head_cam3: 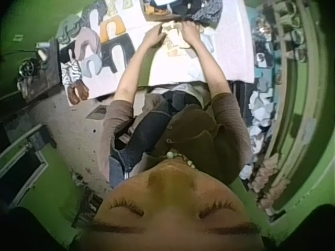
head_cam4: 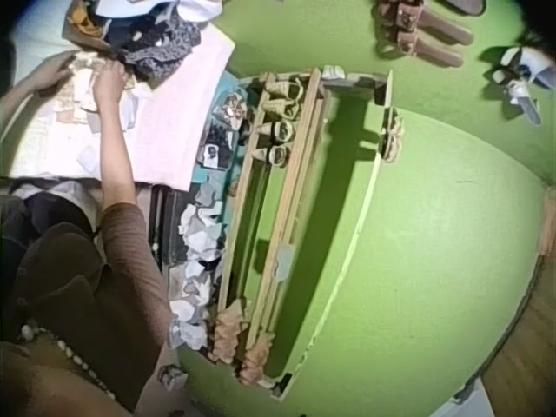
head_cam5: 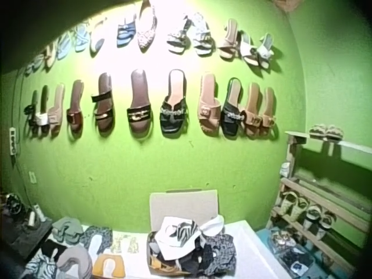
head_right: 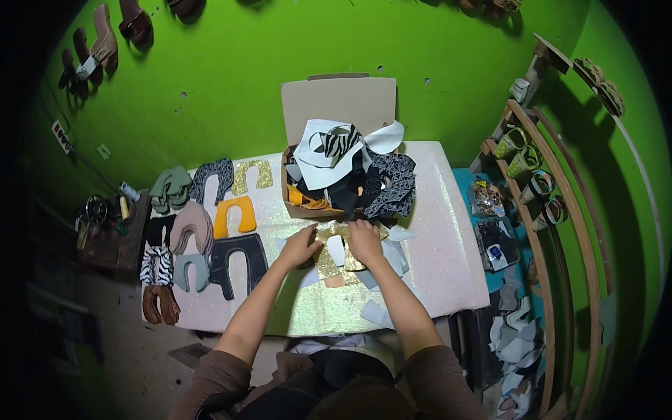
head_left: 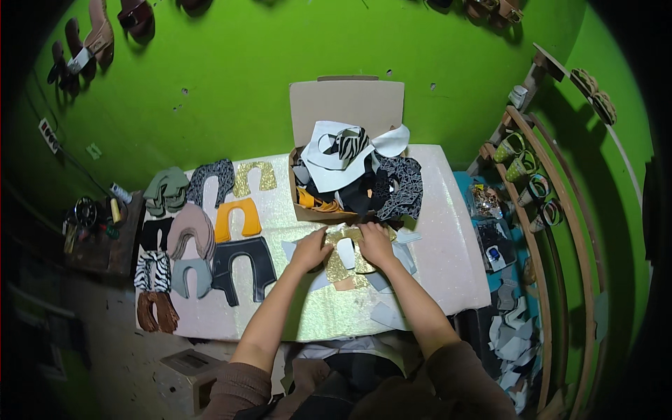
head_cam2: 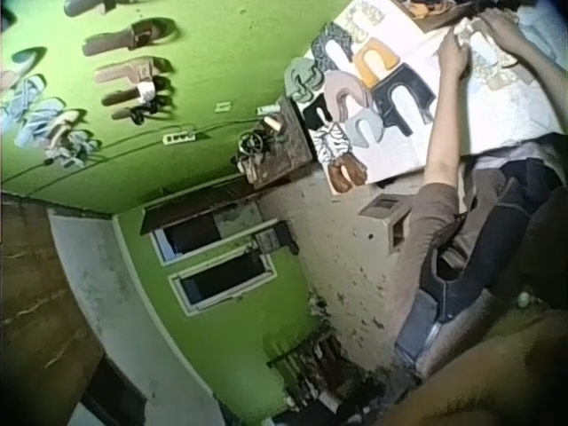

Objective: Organizing and inspecting various shoe uppers of different colors and patterns on a workbench.

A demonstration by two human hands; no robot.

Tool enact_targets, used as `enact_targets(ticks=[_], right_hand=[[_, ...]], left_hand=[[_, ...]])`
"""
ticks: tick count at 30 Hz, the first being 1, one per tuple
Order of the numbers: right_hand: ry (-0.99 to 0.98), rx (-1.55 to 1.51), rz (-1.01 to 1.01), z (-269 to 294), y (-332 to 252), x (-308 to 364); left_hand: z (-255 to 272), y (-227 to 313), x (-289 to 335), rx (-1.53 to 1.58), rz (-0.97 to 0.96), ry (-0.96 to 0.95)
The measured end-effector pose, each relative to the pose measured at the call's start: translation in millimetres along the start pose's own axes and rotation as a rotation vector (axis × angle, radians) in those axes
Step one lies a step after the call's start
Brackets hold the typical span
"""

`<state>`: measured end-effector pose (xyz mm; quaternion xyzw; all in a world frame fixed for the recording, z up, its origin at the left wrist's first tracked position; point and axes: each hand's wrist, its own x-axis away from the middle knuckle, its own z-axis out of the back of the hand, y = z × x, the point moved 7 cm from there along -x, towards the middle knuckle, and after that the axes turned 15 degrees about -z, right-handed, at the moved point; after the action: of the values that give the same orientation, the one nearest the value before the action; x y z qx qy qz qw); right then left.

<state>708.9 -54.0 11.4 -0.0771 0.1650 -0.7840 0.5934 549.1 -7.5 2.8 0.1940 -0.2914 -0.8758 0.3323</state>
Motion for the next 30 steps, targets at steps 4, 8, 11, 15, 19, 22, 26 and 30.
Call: enact_targets(ticks=[4,8,11,15,19,22,26,30], right_hand=[[0.056,-0.193,0.09,25,-8,5],[-0.181,-0.592,0.158,38,-7,9],[-0.303,-0.638,0.051,52,-14,16],[-0.586,-0.92,-0.12,35,-16,26],[-0.641,-1.132,-0.11,3,-17,27],[-0.72,-1.074,-0.112,-8,-30,30],[-0.667,-0.879,0.109,12,-62,30],[-0.684,-0.787,0.398,35,-125,29]], left_hand=[[-1,0,18,0.043,0.056,0.06],[4,4,35,0.314,0.202,0.138],[4,2,50,0.444,0.192,0.222],[10,10,58,0.617,0.162,0.311],[36,26,67,0.943,0.259,0.459],[56,22,73,0.897,0.234,0.441],[102,58,62,0.332,0.138,0.035],[135,69,58,0.169,0.017,-0.096]])
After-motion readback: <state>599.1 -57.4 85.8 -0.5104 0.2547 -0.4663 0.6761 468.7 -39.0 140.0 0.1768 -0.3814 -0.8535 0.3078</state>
